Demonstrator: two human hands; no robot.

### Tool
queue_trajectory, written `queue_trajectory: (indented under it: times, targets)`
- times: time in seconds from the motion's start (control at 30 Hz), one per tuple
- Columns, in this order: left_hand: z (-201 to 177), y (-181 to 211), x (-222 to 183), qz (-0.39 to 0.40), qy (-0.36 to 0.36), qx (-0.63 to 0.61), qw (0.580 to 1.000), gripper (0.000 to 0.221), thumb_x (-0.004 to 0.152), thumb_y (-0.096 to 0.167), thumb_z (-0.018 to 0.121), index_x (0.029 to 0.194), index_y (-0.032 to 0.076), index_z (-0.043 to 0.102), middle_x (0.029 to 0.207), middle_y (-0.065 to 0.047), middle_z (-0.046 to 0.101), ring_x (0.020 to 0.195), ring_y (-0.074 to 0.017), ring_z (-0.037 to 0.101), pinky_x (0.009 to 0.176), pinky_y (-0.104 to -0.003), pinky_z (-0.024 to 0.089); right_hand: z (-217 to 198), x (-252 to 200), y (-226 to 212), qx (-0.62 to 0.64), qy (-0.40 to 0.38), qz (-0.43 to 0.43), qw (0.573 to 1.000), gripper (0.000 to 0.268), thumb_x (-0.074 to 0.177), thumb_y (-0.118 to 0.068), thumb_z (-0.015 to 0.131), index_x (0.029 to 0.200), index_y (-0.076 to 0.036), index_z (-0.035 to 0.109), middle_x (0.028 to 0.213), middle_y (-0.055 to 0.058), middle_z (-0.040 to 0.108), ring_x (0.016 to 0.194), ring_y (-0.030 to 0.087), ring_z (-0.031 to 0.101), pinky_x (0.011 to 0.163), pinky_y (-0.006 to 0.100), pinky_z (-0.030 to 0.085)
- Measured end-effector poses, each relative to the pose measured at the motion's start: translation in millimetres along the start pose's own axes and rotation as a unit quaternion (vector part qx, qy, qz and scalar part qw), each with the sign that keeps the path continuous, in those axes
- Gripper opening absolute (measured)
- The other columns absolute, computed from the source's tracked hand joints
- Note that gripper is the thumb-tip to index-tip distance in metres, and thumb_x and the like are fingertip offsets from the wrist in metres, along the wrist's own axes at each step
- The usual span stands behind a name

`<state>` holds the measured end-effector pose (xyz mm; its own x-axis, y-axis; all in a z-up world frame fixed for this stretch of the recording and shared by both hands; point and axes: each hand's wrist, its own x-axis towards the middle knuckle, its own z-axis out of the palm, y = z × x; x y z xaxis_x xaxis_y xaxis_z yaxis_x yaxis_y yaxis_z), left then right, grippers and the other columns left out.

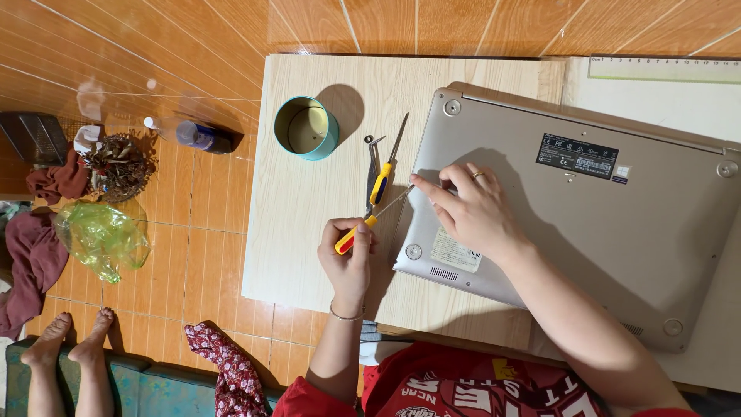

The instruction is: Repairing a laptop by removing screws and prying open internal components.

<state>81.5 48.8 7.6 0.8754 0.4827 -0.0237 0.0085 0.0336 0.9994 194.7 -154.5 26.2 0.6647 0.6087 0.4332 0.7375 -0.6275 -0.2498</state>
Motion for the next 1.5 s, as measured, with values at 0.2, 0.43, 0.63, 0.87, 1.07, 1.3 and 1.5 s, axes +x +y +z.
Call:
queue_trajectory:
  times: [0.2, 0.43, 0.63, 0.87, 1.07, 1.3, 1.5]
  targets:
    - [-4.5, -5.4, -4.4, 0.010, 0.026, 0.008, 1.000, 0.014, 0.101, 0.013, 0.066, 0.095, 0.002, 0.060, 0.074, -0.006, 0.067, 0.060, -0.0088, 0.060, 0.055, -0.022, 0.049, -0.4, 1.5, 0.7, 0.079, -0.041, 0.045, 0.995, 0.044, 0.085, -0.010, 0.074, 0.125, -0.028, 0.076, 0.096, 0.001, 0.055, 0.092, 0.021, 0.057, 0.090, 0.041, 0.044]
    - [-11.2, -11.0, -2.9, 0.058, 0.093, -0.030, 0.994, 0.015, 0.103, 0.015, 0.064, 0.095, 0.002, 0.060, 0.074, -0.005, 0.063, 0.059, -0.0088, 0.058, 0.053, -0.022, 0.046, 0.7, 2.8, -3.0, 0.107, -0.039, 0.079, 0.990, 0.036, 0.081, -0.009, 0.075, 0.112, -0.027, 0.081, 0.092, 0.000, 0.057, 0.089, 0.021, 0.057, 0.087, 0.041, 0.045]
    - [-11.4, -9.0, -2.8, 0.050, 0.086, -0.035, 0.994, 0.017, 0.103, 0.017, 0.065, 0.095, 0.003, 0.060, 0.075, -0.004, 0.062, 0.059, -0.0081, 0.057, 0.053, -0.021, 0.044, -0.9, 1.2, -0.9, 0.140, -0.011, 0.075, 0.987, 0.034, 0.082, -0.008, 0.076, 0.111, -0.024, 0.081, 0.094, 0.000, 0.059, 0.092, 0.020, 0.060, 0.091, 0.041, 0.046]
    - [-11.1, -10.1, -1.5, 0.056, 0.081, -0.047, 0.994, 0.017, 0.103, 0.018, 0.065, 0.096, 0.003, 0.060, 0.074, -0.004, 0.062, 0.059, -0.0079, 0.057, 0.052, -0.021, 0.044, -1.9, -1.8, 0.8, 0.172, 0.024, 0.068, 0.983, 0.028, 0.082, -0.004, 0.076, 0.106, -0.016, 0.082, 0.090, -0.002, 0.062, 0.089, 0.019, 0.061, 0.092, 0.040, 0.048]
    - [-11.6, -10.1, -1.5, 0.049, 0.083, -0.045, 0.994, 0.017, 0.103, 0.017, 0.066, 0.096, 0.003, 0.060, 0.074, -0.004, 0.061, 0.059, -0.0081, 0.057, 0.053, -0.022, 0.044, -3.3, 3.9, -8.0, 0.102, 0.020, 0.064, 0.993, 0.024, 0.087, -0.014, 0.077, 0.111, -0.017, 0.080, 0.090, -0.001, 0.061, 0.090, 0.019, 0.061, 0.088, 0.041, 0.045]
    - [-12.1, -9.7, -2.3, 0.045, 0.074, -0.061, 0.994, 0.017, 0.104, 0.017, 0.066, 0.096, 0.003, 0.060, 0.074, -0.004, 0.061, 0.060, -0.0084, 0.057, 0.054, -0.022, 0.044, 5.3, 0.6, -11.3, 0.044, -0.003, 0.042, 0.998, 0.026, 0.088, -0.018, 0.076, 0.114, -0.017, 0.079, 0.090, 0.002, 0.056, 0.087, 0.021, 0.057, 0.087, 0.043, 0.045]
    - [-12.0, -6.2, -0.5, 0.056, 0.067, -0.039, 0.995, 0.015, 0.104, 0.016, 0.065, 0.098, 0.003, 0.060, 0.077, -0.004, 0.062, 0.063, -0.0088, 0.058, 0.057, -0.022, 0.047, 12.1, -3.5, -12.5, -0.045, 0.004, 0.009, 0.999, 0.032, 0.090, -0.019, 0.072, 0.121, -0.013, 0.077, 0.094, 0.006, 0.057, 0.091, 0.024, 0.059, 0.091, 0.045, 0.049]
